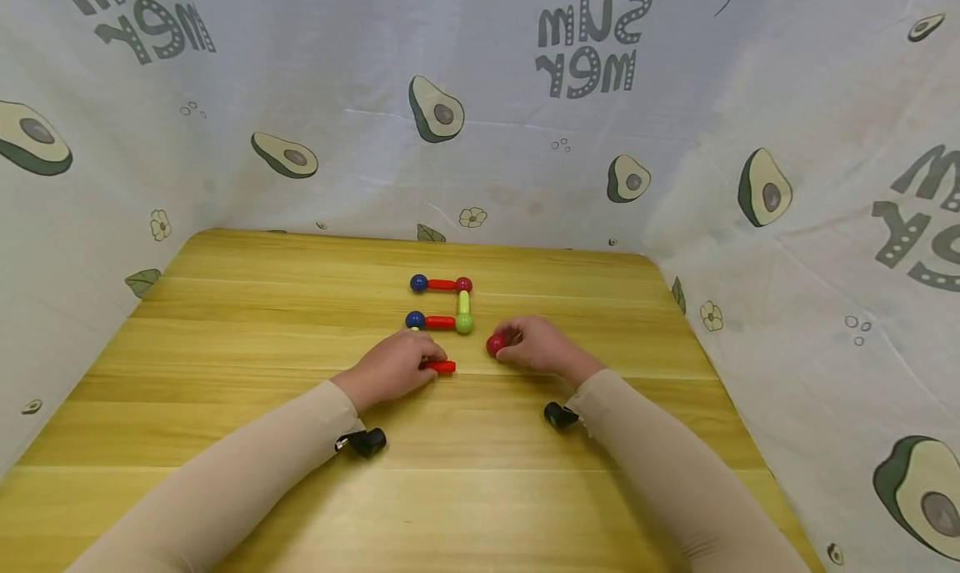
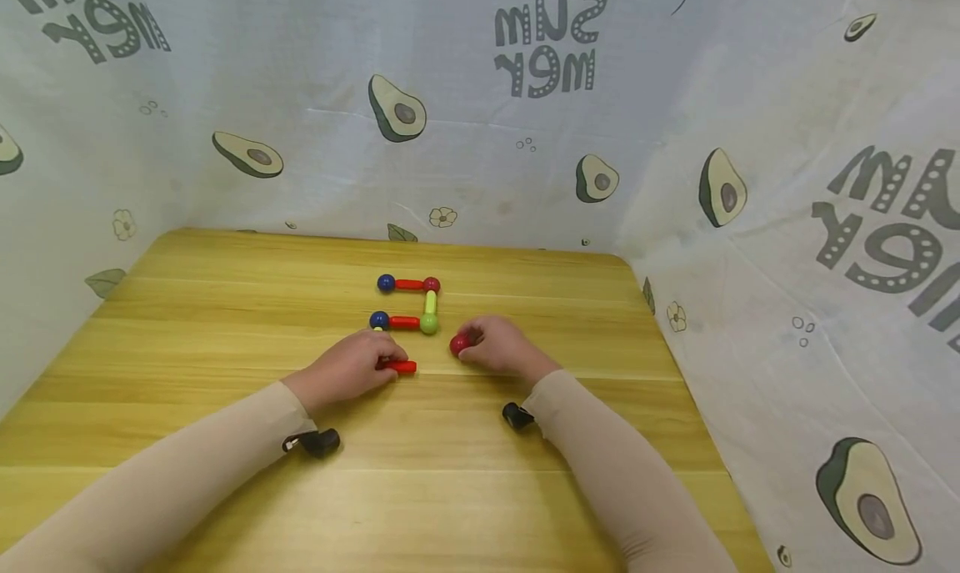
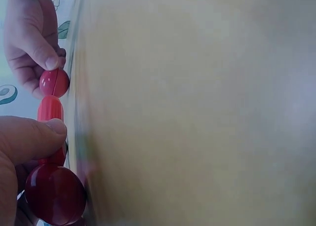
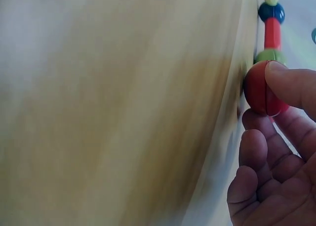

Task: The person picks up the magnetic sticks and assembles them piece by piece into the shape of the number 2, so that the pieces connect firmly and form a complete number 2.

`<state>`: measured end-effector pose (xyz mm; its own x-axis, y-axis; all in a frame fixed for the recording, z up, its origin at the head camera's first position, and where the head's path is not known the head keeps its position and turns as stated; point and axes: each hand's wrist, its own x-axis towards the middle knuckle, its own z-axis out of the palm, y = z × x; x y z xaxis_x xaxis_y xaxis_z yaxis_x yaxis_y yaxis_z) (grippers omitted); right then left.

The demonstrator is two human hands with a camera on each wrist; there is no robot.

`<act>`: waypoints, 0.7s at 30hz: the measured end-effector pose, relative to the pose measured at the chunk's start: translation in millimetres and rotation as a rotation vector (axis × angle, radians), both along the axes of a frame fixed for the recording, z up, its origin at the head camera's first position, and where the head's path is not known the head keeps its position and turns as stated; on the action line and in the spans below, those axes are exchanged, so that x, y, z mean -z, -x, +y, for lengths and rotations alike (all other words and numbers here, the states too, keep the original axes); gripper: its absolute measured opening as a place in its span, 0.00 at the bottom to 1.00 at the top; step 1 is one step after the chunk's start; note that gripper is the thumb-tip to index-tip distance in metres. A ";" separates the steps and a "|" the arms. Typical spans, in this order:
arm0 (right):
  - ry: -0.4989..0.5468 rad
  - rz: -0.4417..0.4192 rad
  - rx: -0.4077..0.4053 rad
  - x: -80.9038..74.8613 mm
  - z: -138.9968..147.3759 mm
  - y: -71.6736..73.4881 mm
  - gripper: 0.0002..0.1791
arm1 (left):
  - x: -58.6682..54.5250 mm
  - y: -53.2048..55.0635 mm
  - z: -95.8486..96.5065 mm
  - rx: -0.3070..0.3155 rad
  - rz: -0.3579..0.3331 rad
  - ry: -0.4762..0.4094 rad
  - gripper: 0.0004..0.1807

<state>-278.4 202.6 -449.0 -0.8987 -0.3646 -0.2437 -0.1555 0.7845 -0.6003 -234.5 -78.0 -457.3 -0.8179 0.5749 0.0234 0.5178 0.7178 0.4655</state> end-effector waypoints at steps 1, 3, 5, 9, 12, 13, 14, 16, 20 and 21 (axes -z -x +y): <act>0.005 -0.005 -0.002 -0.1 -1.2 -1.2 0.17 | 0.1 1.0 0.1 -0.002 0.001 0.003 0.11; 0.011 -0.015 -0.005 -0.7 -3.8 -3.7 0.17 | 0.1 3.0 0.3 -0.003 0.004 0.008 0.11; 0.019 -0.022 -0.006 -0.6 -6.2 -5.5 0.18 | 0.7 5.0 0.6 -0.002 0.012 0.012 0.12; 0.028 -0.030 -0.012 0.9 -10.4 -7.0 0.19 | 1.4 8.6 1.1 0.000 0.017 0.017 0.12; 0.031 -0.030 -0.029 2.1 -13.5 -7.8 0.19 | 0.8 10.3 1.3 -0.004 0.005 0.016 0.12; 0.031 -0.029 -0.033 2.2 -14.8 -8.4 0.19 | 0.6 10.9 1.5 -0.006 0.003 0.018 0.12; 0.034 -0.029 -0.035 1.9 -16.1 -8.8 0.18 | 0.2 11.4 1.6 -0.007 -0.003 0.017 0.12; 0.041 -0.028 -0.041 2.5 -18.8 -9.4 0.18 | -0.1 12.3 1.8 -0.009 -0.006 0.019 0.12; 0.052 -0.041 -0.039 2.0 -25.0 -11.3 0.17 | -0.6 13.7 2.4 -0.008 -0.014 0.019 0.12; 0.053 -0.044 -0.037 2.1 -26.4 -11.8 0.17 | -0.4 14.0 2.7 -0.006 -0.012 0.021 0.12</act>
<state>-266.6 176.2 -451.1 -0.8730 -0.4113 -0.2623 -0.1564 0.7454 -0.6480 -248.5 -75.3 -456.9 -0.8217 0.5699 0.0015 0.5076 0.7307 0.4566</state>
